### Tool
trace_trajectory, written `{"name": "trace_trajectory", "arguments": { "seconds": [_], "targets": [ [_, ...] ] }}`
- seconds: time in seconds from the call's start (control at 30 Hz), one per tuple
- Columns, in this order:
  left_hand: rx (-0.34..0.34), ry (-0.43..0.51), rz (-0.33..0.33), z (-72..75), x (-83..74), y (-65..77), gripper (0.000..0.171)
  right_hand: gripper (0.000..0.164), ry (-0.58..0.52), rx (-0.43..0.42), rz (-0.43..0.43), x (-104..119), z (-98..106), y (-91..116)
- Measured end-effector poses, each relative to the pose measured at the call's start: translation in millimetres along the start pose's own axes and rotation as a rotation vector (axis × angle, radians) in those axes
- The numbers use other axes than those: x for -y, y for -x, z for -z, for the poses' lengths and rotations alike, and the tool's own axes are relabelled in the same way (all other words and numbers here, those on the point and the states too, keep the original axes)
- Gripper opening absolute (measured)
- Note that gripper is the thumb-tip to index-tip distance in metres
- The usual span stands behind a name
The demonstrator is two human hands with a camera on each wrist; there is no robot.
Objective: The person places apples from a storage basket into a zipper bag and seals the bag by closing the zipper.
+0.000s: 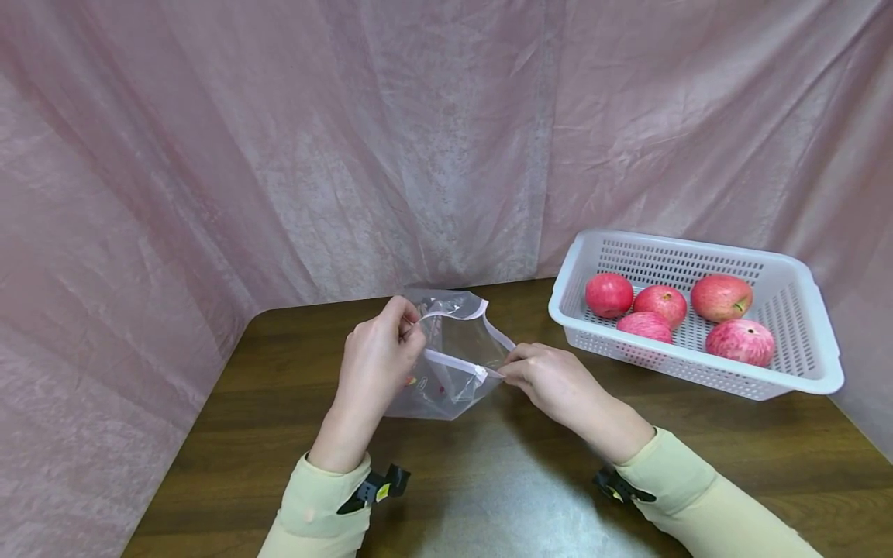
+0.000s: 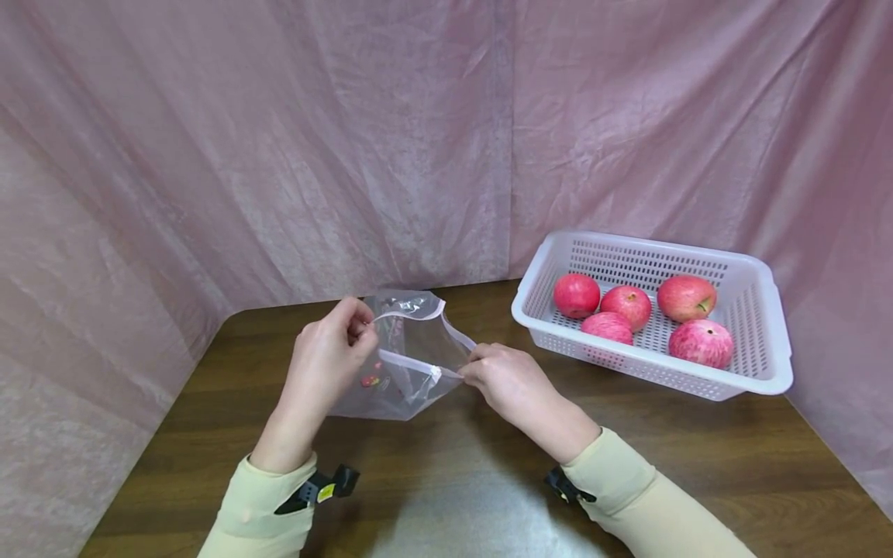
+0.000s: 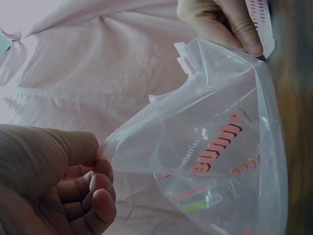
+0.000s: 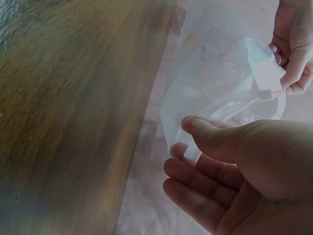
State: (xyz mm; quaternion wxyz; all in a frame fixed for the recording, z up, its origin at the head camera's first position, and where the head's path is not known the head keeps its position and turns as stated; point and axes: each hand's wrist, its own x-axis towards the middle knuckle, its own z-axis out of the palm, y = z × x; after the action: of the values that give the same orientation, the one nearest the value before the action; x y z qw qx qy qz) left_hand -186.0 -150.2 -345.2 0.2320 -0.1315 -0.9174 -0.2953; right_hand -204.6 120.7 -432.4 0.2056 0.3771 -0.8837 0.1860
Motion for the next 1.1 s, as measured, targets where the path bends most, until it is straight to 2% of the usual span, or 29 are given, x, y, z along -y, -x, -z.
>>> {"name": "trace_trajectory", "arguments": {
  "seconds": [0.23, 0.4, 0.6, 0.87, 1.1],
  "targets": [
    [0.008, -0.065, -0.076, -8.2, 2.4, 0.2, 0.011, 0.021, -0.024, 0.015, 0.034, 3.1, 0.3, -0.9],
    [0.021, -0.071, -0.075, -8.4, 2.7, 0.5, 0.011, 0.026, -0.029, -0.014, 0.045, 3.4, 0.2, -2.4],
    [0.050, -0.078, -0.054, -9.3, 2.7, -0.2, 0.012, 0.035, -0.015, 0.018, 0.052, 3.1, 2.1, -3.0],
    [0.094, -0.062, -0.035, -10.2, 0.1, -1.0, 0.011, 0.030, -0.050, 0.033, 0.107, 4.1, 1.9, -3.7],
    [0.072, -0.045, -0.066, -8.3, -1.6, -1.4, 0.009, 0.028, -0.042, 0.001, 0.062, 2.4, 1.4, -2.0]
  ]
}}
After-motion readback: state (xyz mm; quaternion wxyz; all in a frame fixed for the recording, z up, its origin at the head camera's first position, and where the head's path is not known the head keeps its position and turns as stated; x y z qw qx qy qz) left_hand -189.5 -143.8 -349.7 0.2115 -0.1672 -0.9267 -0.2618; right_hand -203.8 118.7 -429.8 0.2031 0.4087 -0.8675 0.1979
